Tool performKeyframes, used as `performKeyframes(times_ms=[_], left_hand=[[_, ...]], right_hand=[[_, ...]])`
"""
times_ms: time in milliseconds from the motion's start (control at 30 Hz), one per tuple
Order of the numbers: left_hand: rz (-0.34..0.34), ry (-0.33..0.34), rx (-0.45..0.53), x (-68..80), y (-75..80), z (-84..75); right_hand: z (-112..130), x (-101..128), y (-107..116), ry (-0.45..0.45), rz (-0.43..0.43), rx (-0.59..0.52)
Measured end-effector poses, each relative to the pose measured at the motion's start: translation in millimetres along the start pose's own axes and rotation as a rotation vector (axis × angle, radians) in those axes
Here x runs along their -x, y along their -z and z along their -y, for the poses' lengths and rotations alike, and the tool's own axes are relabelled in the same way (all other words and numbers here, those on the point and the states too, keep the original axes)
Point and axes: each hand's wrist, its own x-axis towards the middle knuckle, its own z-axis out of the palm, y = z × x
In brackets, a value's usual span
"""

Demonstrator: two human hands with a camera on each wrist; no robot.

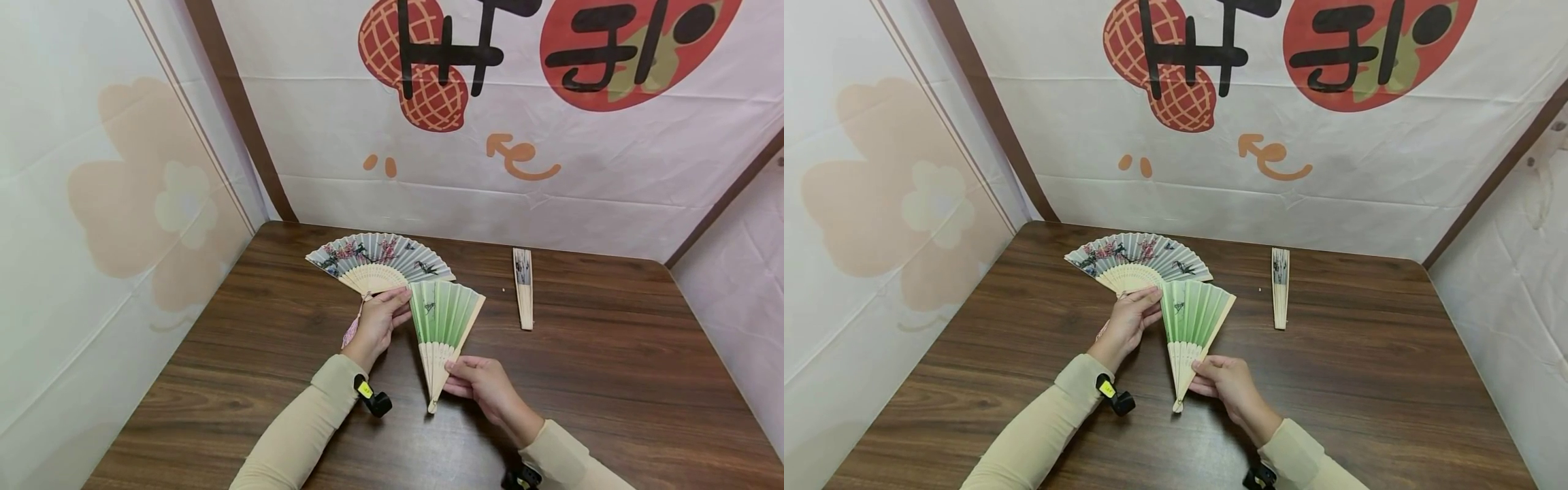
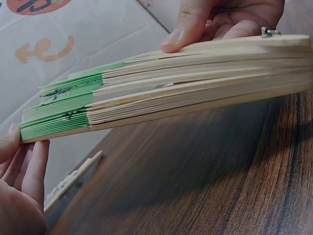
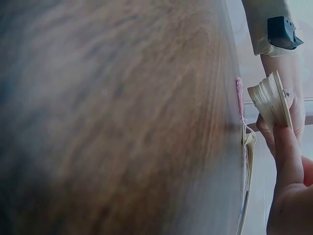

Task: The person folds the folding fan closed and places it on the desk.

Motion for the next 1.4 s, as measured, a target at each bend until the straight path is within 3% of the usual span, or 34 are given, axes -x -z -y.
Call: performKeyframes(times_ms=[733,1133,1400], left_hand=[[0.013,-0.003,-0.025,0.7,-3.8,4.0],[0.075,0.012,-0.046,10.2,-9.1,8.6],[0.066,0.001,-0.033,9.2,-7.7,11.6]], right_hand=[[0.0,0.7,-1.8,-0.01,0.005,0.023],[2.4,-1.0,-1.2,-0.016,-0.013,0.008],[2.0,-1.5,-2.1,-0.014,-0.014,0.025]])
